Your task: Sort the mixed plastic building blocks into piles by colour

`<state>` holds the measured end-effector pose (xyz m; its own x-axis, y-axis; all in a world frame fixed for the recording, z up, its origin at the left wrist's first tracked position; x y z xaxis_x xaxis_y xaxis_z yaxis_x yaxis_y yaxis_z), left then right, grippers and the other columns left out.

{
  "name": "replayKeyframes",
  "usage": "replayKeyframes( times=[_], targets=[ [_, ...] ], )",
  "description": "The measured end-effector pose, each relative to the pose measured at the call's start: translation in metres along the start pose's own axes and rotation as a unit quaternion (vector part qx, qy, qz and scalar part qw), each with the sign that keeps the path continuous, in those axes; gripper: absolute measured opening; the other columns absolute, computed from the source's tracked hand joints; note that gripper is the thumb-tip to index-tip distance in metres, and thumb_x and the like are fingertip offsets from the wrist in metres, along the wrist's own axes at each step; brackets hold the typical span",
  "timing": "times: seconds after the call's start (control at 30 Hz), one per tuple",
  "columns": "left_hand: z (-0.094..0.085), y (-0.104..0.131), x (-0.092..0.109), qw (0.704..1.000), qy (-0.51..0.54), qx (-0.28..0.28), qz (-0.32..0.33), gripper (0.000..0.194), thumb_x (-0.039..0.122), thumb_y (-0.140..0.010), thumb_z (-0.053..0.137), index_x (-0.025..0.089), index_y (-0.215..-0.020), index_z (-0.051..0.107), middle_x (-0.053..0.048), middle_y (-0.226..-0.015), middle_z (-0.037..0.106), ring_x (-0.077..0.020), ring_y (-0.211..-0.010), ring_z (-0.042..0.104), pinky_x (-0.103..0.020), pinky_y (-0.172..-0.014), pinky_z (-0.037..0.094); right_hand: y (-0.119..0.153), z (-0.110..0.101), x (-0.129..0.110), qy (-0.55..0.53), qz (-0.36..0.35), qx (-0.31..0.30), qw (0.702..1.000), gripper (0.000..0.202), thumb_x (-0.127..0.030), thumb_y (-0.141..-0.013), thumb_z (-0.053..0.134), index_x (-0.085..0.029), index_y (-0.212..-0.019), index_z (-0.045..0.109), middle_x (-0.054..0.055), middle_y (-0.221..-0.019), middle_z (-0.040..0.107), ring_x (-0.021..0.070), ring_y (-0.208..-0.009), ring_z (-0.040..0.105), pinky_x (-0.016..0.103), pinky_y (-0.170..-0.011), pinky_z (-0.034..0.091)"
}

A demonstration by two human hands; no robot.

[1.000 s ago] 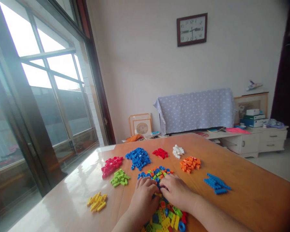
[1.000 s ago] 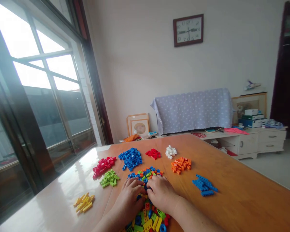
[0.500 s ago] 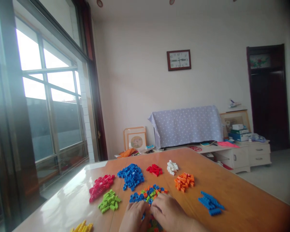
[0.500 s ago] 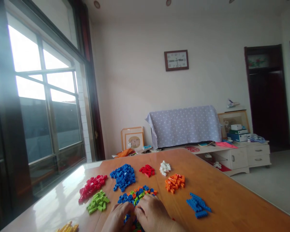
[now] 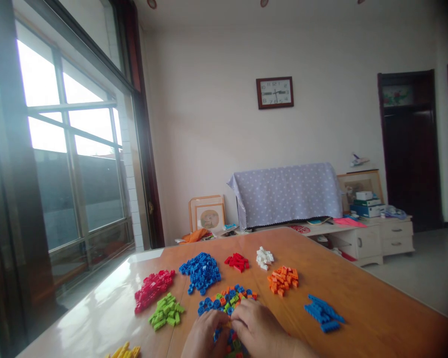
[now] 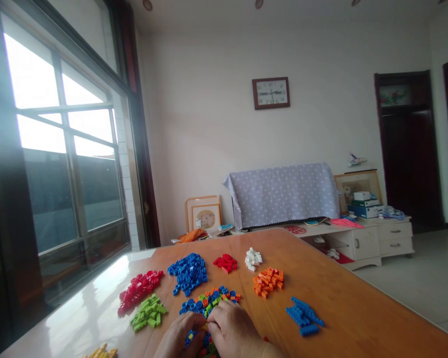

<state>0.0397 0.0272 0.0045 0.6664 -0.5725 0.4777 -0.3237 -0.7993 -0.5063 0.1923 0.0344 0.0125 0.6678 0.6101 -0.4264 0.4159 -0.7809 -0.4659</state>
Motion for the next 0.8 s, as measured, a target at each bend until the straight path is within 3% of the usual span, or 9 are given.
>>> replayKeyframes(
  times=[0.33, 0.53, 0.8],
  targets=[
    [-0.006, 0.007, 0.006, 0.994, 0.083, 0.012, -0.067, 0.015, 0.029, -0.09, 0.053, 0.019, -0.088, 0.064, -0.004, -0.085, 0.066, -0.0171, -0.082, 0.061, -0.025, -0.076, 0.049, 0.004, -0.01, -0.005, -0.033, 0.001, 0.019, 0.999, 0.02, -0.029, -0.096, 0.052, -0.024, -0.09, 0.07, 0.001, -0.09, 0.067, 0.0167, -0.09, 0.06, 0.026, -0.082, 0.042],
    [-0.009, 0.007, 0.002, 0.993, 0.086, 0.015, -0.079, 0.009, 0.026, -0.089, 0.054, 0.022, -0.087, 0.062, -0.001, -0.085, 0.065, -0.0158, -0.083, 0.06, -0.024, -0.076, 0.048, 0.004, -0.009, 0.001, -0.035, 0.005, 0.012, 0.999, 0.021, -0.027, -0.095, 0.052, -0.026, -0.101, 0.072, 0.002, -0.096, 0.069, 0.018, -0.095, 0.061, 0.028, -0.087, 0.044],
    [-0.009, 0.007, -0.004, 0.993, 0.069, 0.025, -0.09, 0.007, 0.023, -0.086, 0.056, 0.022, -0.088, 0.063, -0.002, -0.087, 0.066, -0.0166, -0.084, 0.061, -0.025, -0.075, 0.048, 0.005, -0.005, 0.003, -0.028, 0.008, -0.01, 1.0, 0.023, -0.027, -0.093, 0.051, -0.028, -0.102, 0.072, 0.003, -0.098, 0.07, 0.02, -0.095, 0.063, 0.03, -0.087, 0.046]
  ],
)
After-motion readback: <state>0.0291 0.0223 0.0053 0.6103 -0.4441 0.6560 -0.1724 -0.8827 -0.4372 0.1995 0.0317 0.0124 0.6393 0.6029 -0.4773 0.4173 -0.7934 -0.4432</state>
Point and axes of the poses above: each hand's wrist, its own y-axis away from the middle knuckle, its own z-axis out of the palm, x = y × z, the point moved 6 cm from there along -y, towards the middle knuckle
